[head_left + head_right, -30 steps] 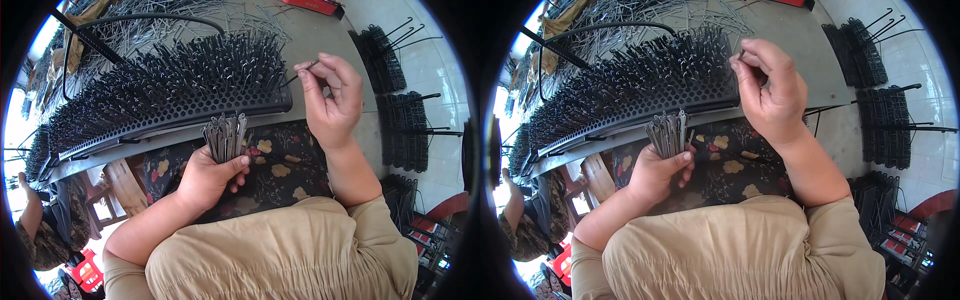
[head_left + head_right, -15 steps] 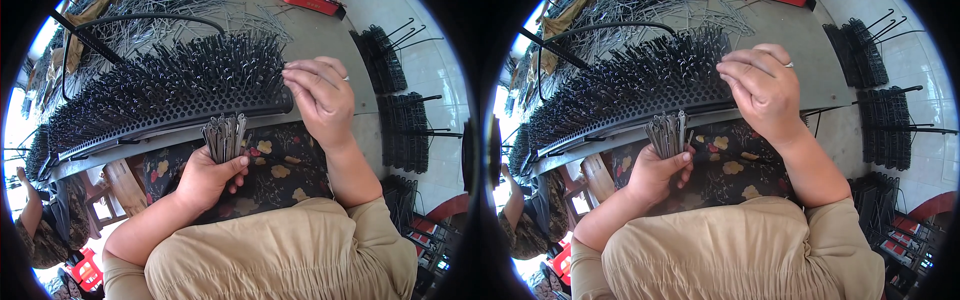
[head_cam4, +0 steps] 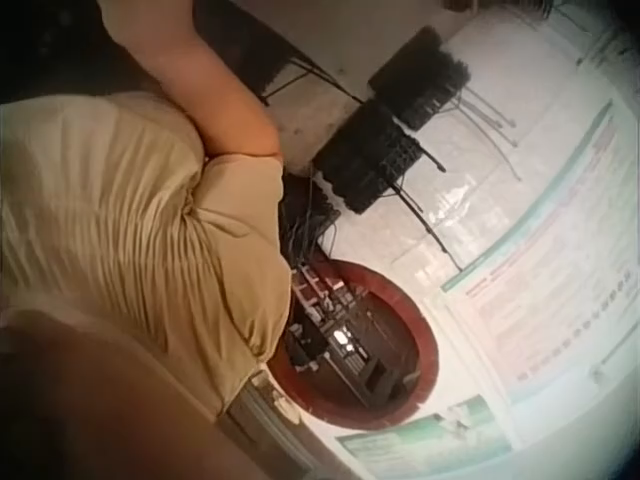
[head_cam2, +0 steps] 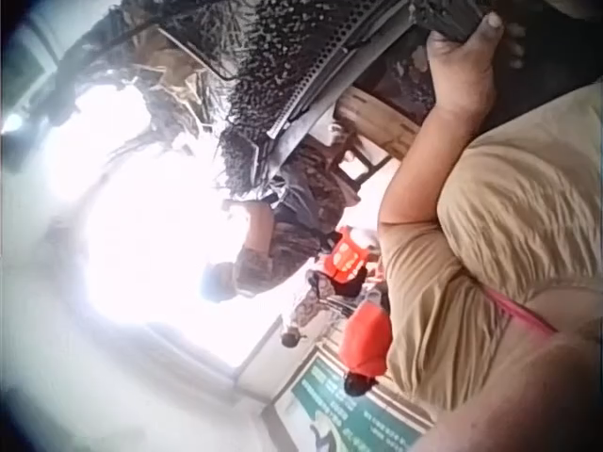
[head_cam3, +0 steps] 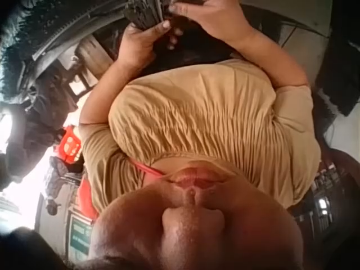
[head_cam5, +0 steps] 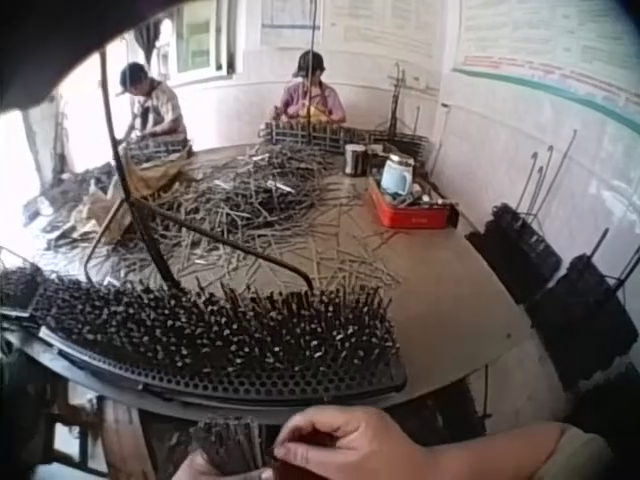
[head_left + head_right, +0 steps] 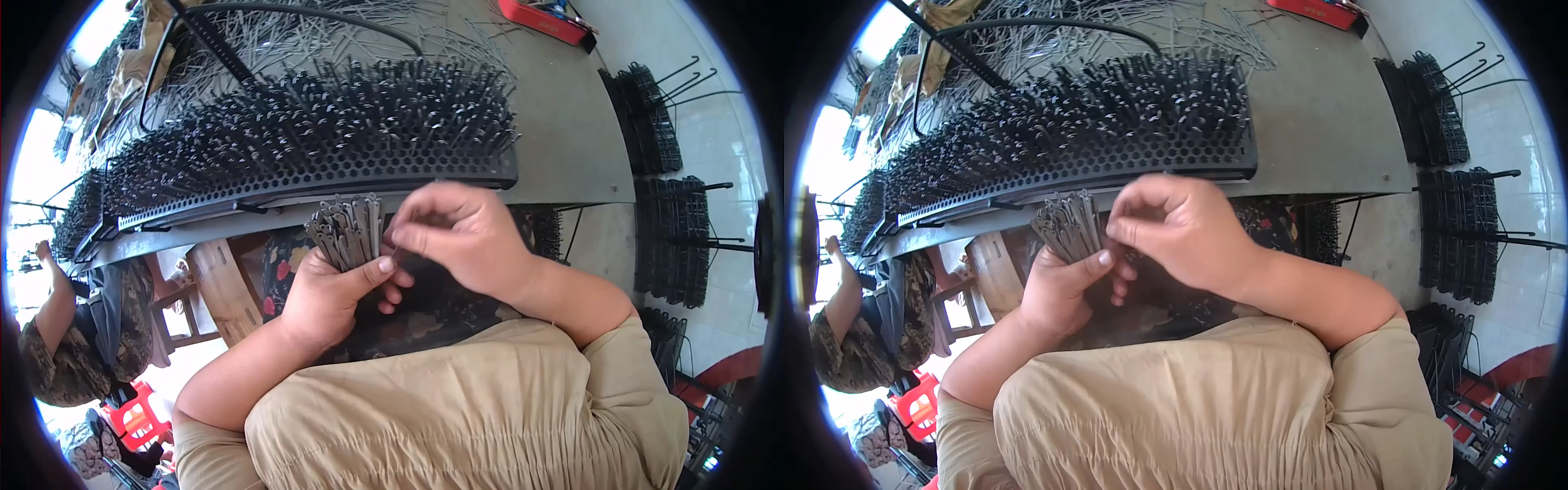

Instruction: Inserting thin metal wires into the holes of a perforated metal frame.

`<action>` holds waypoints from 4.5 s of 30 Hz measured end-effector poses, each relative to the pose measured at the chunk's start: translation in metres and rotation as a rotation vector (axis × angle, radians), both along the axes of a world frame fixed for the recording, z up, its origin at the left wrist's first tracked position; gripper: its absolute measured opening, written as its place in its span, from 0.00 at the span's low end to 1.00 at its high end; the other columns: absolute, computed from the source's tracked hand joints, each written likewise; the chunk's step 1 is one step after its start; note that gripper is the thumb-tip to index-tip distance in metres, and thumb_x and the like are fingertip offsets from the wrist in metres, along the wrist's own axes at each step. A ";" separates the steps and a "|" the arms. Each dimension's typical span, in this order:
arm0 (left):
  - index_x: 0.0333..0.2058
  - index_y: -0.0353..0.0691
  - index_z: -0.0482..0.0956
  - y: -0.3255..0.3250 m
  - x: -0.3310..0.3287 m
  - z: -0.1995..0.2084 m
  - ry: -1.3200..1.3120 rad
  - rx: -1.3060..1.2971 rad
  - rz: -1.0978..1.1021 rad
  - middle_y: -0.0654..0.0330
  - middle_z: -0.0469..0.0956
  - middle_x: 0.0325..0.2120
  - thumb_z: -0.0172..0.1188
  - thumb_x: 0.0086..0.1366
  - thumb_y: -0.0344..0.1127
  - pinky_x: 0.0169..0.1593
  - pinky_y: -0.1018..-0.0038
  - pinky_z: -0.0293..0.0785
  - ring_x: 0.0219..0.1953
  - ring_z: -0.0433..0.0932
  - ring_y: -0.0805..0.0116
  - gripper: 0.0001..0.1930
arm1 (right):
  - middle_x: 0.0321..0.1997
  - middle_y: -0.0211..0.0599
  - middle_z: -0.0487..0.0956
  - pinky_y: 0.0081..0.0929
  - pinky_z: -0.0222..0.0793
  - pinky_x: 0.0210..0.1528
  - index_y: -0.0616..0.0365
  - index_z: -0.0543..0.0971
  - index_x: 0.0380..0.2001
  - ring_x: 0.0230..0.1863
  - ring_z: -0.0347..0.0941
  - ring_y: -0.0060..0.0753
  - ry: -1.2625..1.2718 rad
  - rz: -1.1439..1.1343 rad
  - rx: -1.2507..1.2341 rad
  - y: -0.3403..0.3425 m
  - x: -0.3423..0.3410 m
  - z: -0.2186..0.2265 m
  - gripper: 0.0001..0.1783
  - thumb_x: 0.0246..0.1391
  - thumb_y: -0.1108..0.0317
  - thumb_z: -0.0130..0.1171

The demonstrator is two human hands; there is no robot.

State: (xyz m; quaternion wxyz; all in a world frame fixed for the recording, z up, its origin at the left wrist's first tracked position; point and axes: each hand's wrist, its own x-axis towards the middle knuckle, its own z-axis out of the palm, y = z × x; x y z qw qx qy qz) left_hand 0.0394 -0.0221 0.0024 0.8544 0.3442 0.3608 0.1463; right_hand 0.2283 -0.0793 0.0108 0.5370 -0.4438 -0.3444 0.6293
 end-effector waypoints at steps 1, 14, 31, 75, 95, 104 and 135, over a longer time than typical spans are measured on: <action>0.41 0.35 0.77 0.001 -0.008 0.000 0.004 0.003 0.013 0.57 0.80 0.29 0.56 0.67 0.27 0.32 0.73 0.76 0.28 0.78 0.69 0.06 | 0.32 0.34 0.80 0.17 0.71 0.33 0.63 0.76 0.35 0.31 0.76 0.20 -0.198 -0.055 0.006 0.007 0.001 0.012 0.03 0.58 0.78 0.58; 0.47 0.33 0.71 0.018 -0.066 -0.024 0.110 0.441 -0.162 0.59 0.79 0.32 0.53 0.64 0.21 0.46 0.73 0.74 0.39 0.79 0.70 0.12 | 0.31 0.34 0.79 0.14 0.74 0.32 0.63 0.71 0.39 0.32 0.78 0.19 -1.106 -0.414 0.922 0.094 -0.035 0.017 0.16 0.49 0.82 0.65; 0.50 0.35 0.71 0.031 -0.052 -0.019 -0.052 0.130 0.030 0.62 0.79 0.31 0.53 0.68 0.26 0.25 0.81 0.71 0.24 0.72 0.77 0.13 | 0.32 0.36 0.80 0.24 0.73 0.36 0.62 0.75 0.34 0.29 0.77 0.31 -1.294 -0.307 0.996 0.093 -0.031 0.026 0.14 0.43 0.82 0.67; 0.42 0.37 0.73 0.037 -0.050 -0.027 0.019 0.179 0.020 0.62 0.78 0.25 0.56 0.67 0.27 0.22 0.82 0.65 0.21 0.69 0.80 0.06 | 0.26 0.40 0.82 0.25 0.74 0.26 0.59 0.72 0.31 0.26 0.81 0.35 -1.229 -0.359 1.170 0.077 -0.011 0.034 0.16 0.43 0.81 0.69; 0.40 0.38 0.74 0.040 -0.045 -0.025 0.060 0.213 0.012 0.63 0.78 0.25 0.56 0.68 0.29 0.23 0.82 0.65 0.20 0.69 0.80 0.04 | 0.30 0.36 0.83 0.26 0.74 0.29 0.58 0.81 0.32 0.28 0.80 0.34 -1.294 -0.221 0.936 0.091 -0.014 0.025 0.10 0.43 0.76 0.69; 0.40 0.38 0.74 0.038 -0.047 -0.024 0.055 0.223 0.028 0.62 0.78 0.25 0.55 0.68 0.28 0.23 0.82 0.65 0.20 0.69 0.80 0.04 | 0.35 0.38 0.84 0.27 0.76 0.33 0.59 0.82 0.31 0.35 0.82 0.35 -1.239 -0.164 0.924 0.076 -0.004 0.034 0.10 0.41 0.78 0.68; 0.40 0.39 0.76 0.031 -0.044 -0.031 0.049 0.131 0.095 0.63 0.75 0.26 0.58 0.65 0.28 0.23 0.80 0.63 0.20 0.68 0.76 0.06 | 0.29 0.34 0.80 0.31 0.70 0.40 0.59 0.82 0.28 0.35 0.75 0.39 -1.295 -0.119 0.855 0.096 -0.003 0.038 0.08 0.40 0.74 0.67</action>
